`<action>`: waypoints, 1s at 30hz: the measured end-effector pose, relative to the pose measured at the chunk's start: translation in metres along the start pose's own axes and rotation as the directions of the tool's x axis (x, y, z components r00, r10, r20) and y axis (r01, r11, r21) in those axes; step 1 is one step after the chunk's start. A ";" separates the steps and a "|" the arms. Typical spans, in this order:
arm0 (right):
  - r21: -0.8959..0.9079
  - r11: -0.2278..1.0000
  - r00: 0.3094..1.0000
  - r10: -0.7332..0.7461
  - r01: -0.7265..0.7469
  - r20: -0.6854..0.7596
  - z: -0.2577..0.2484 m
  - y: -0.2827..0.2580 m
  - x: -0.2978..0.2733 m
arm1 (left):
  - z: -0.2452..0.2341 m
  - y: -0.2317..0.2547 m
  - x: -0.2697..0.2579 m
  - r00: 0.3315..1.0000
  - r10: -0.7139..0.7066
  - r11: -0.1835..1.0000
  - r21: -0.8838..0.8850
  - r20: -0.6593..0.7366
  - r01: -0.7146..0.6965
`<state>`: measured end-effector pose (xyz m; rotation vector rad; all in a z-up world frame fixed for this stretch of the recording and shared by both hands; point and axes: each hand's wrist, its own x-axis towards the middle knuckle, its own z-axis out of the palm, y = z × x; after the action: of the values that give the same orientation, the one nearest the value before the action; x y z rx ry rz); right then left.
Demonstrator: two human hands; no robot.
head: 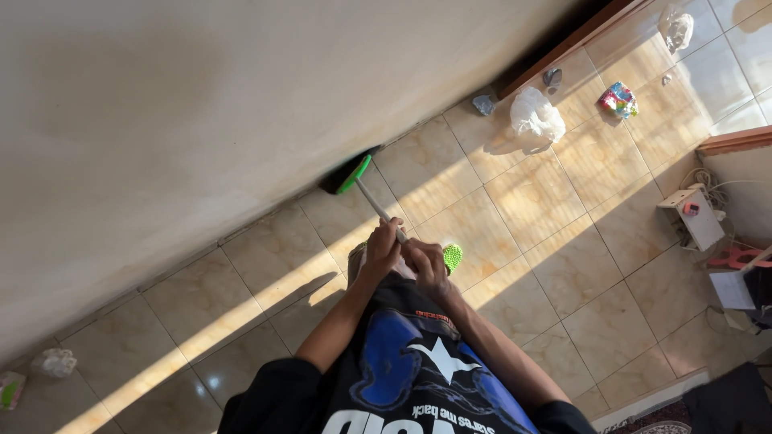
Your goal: The person sweeps debris across the tiled floor using a broom and then uses a dustpan to collect it.
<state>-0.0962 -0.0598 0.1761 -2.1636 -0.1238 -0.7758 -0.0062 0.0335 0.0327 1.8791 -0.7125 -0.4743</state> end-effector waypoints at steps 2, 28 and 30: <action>-0.302 0.941 0.987 -0.158 0.151 0.000 0.006 -0.004 0.000 | 0.019 -0.017 0.005 0.998 -0.036 0.994 0.107 0.043 0.031; 0.433 0.862 0.961 0.195 -0.263 0.195 -0.009 0.001 0.007 | -0.003 0.024 0.008 0.982 -0.164 0.976 0.158 0.097 0.147; 0.184 0.977 0.973 0.067 -0.109 0.222 -0.001 0.022 0.003 | 0.009 -0.003 0.015 0.975 -0.119 0.981 0.172 0.186 0.087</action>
<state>-0.0868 -0.0755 0.1638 -2.0453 -0.2050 -0.4568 0.0003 0.0185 0.0263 2.0487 -0.8056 -0.6936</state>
